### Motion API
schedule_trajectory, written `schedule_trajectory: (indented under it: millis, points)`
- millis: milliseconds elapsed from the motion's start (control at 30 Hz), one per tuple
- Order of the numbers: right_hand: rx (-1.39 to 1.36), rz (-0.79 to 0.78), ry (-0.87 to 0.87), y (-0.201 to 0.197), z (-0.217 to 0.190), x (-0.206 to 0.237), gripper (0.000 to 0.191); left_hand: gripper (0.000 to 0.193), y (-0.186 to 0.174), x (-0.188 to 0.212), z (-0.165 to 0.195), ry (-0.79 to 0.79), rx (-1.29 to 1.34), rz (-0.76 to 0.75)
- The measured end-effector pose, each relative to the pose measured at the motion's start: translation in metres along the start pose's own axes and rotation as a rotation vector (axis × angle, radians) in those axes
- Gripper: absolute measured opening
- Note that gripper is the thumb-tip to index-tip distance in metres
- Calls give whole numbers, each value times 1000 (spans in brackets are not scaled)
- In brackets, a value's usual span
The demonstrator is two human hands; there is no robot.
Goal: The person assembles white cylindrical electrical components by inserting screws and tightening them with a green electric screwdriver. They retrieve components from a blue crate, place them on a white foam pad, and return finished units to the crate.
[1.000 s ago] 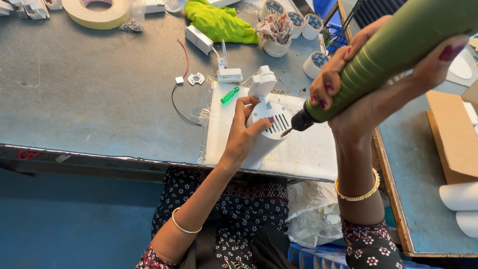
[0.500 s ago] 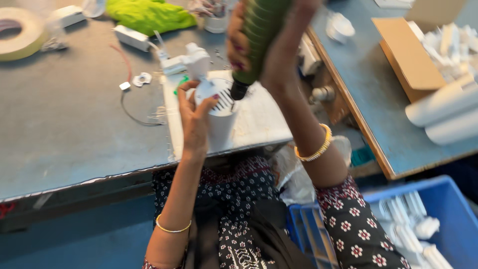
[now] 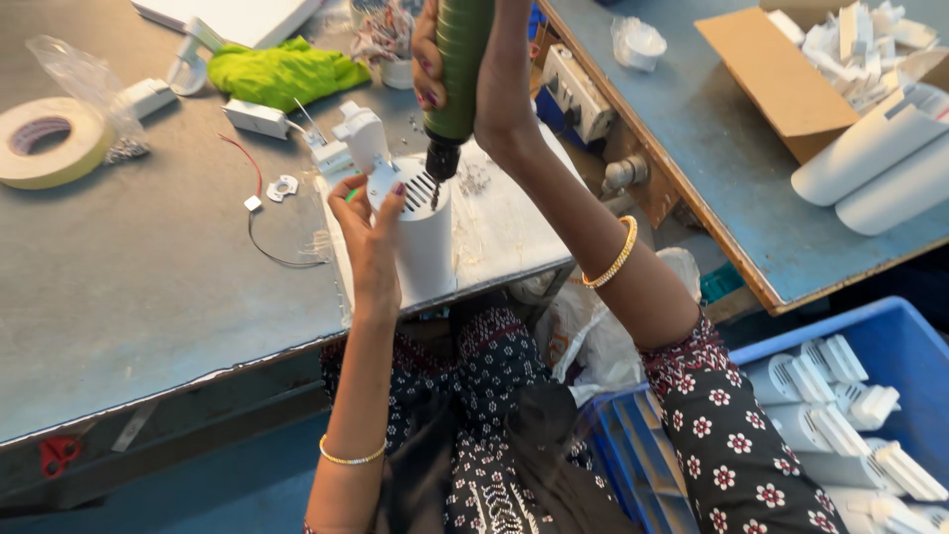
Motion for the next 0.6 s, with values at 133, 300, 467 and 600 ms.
schedule_trajectory:
  millis: [133,300,467,600]
  points:
    - [101,-30,-72,8,-11,-4,73,71,3,2,-7,-11,-30,-43]
    - [197,-62,-112,16,-17,-6,77,78,2,-1,-6,-36,-49,-59]
    - [95,-11,-71,10,-21,-29,77,81,7,0,0,-89,-75,-56]
    - [199,11,-114,7,-20,-49,77,79,8,-2,1,-145,-73,-43]
Point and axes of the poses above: each hand's wrist, its own x-axis away from the middle knuckle, its own y-axis out of the palm, z = x × y, the point moved 7 cm from there along -x, towards the middle knuckle, and after that the axes turned 1 degree about z, right-handed, at the moved point
